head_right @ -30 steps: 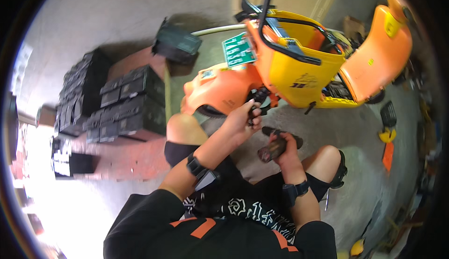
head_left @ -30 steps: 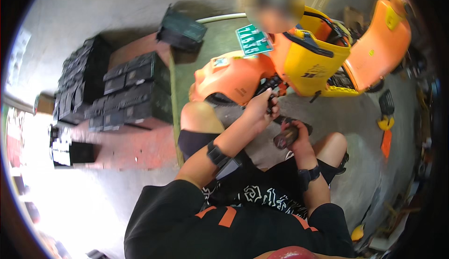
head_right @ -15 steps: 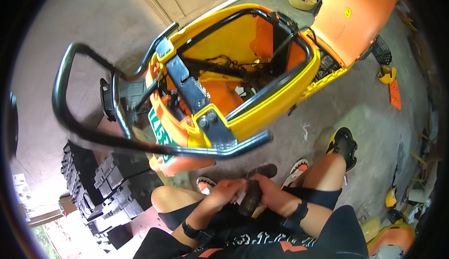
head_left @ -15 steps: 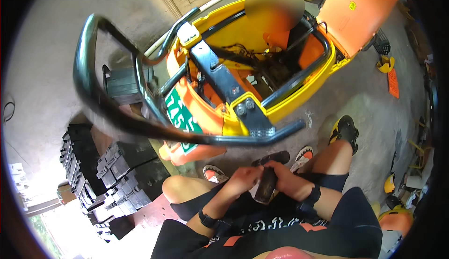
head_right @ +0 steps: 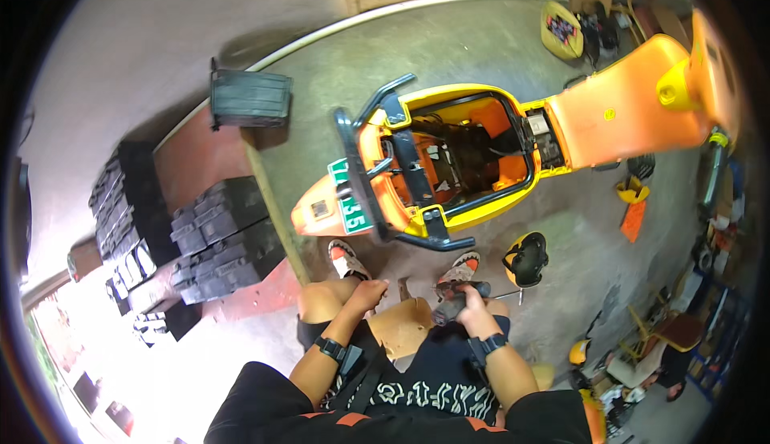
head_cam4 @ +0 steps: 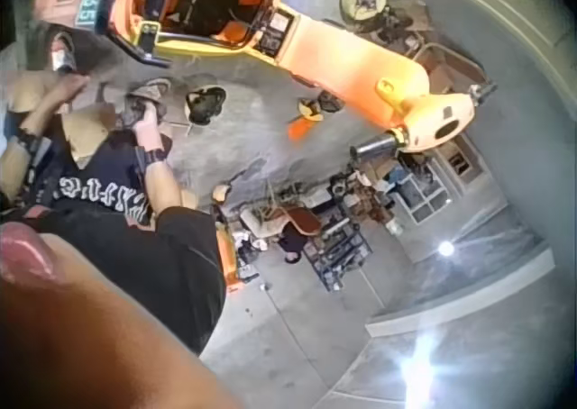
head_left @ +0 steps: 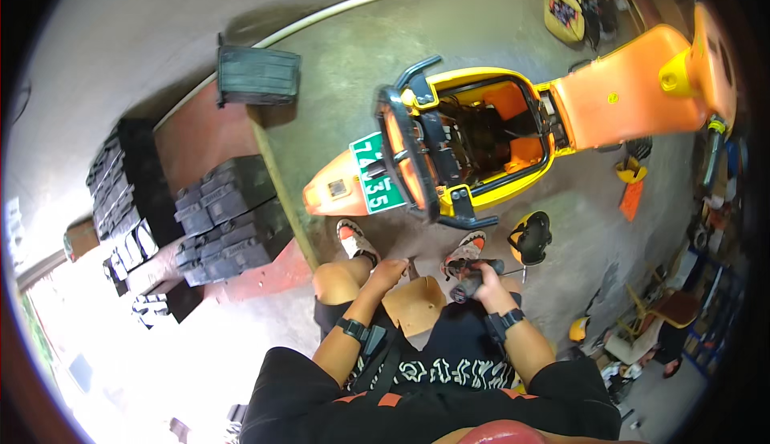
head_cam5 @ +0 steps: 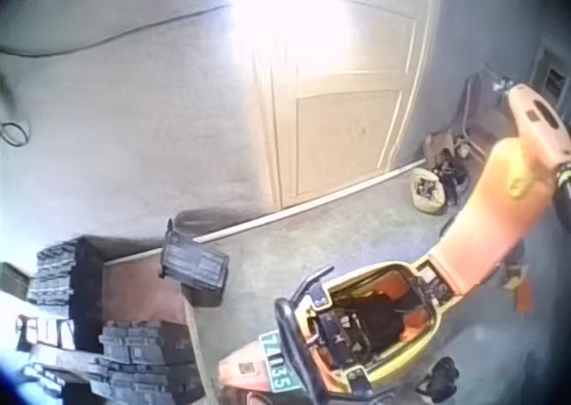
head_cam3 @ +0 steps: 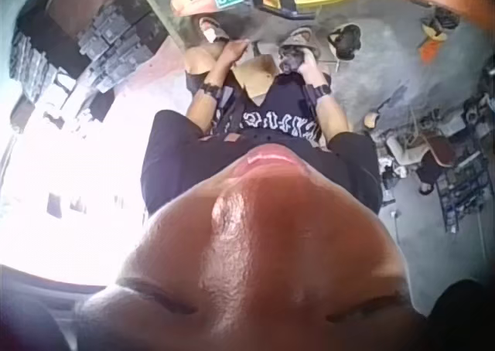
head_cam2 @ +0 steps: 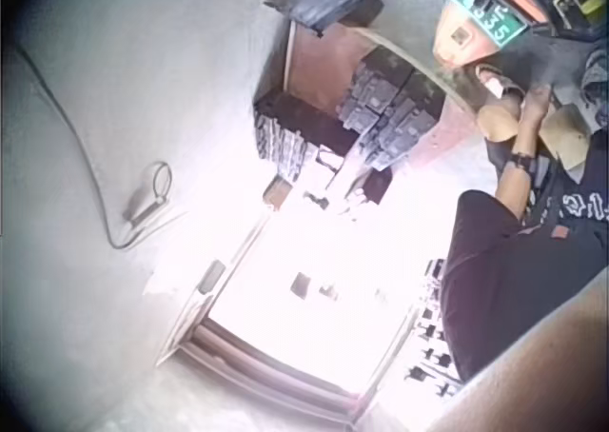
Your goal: Repairing or inspecting an electric scooter by removing screws and checking internal battery components.
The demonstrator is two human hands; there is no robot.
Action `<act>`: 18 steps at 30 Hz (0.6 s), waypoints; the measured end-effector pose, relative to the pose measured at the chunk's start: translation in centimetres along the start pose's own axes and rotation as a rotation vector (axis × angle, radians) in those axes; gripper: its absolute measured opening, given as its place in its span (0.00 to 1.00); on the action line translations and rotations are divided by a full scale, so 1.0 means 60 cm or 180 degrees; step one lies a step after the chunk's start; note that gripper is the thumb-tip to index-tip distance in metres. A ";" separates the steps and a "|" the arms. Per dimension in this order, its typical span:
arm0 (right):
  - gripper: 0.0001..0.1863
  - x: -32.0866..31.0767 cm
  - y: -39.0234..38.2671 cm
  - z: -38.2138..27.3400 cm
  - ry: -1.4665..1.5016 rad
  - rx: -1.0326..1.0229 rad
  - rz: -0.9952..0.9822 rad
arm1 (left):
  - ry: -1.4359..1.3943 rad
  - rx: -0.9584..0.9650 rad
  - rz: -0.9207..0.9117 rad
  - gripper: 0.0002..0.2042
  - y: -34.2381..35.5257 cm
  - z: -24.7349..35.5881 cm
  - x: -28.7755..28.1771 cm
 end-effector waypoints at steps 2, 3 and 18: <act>0.16 0.033 -0.125 0.031 -0.0446 0.0255 -0.0361 | -0.0339 -0.0092 0.0243 0.20 -0.076 0.008 -0.041; 0.15 0.047 -0.189 0.034 -0.0656 0.0109 -0.0283 | -0.0193 0.0240 0.0363 0.22 -0.106 0.018 -0.065; 0.12 -0.017 -0.506 -0.050 -0.1024 -0.1581 -0.0055 | -0.0402 -0.1112 0.1640 0.15 -0.516 -0.173 -0.486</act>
Point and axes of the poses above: each hand's wrist, its own y-axis towards the middle knuckle, its own x-axis out of the palm, z = x × y, the point moved 9 cm from there along y, towards the middle knuckle, and after that the axes turned 8 degrees about x, right-handed, at the moved point
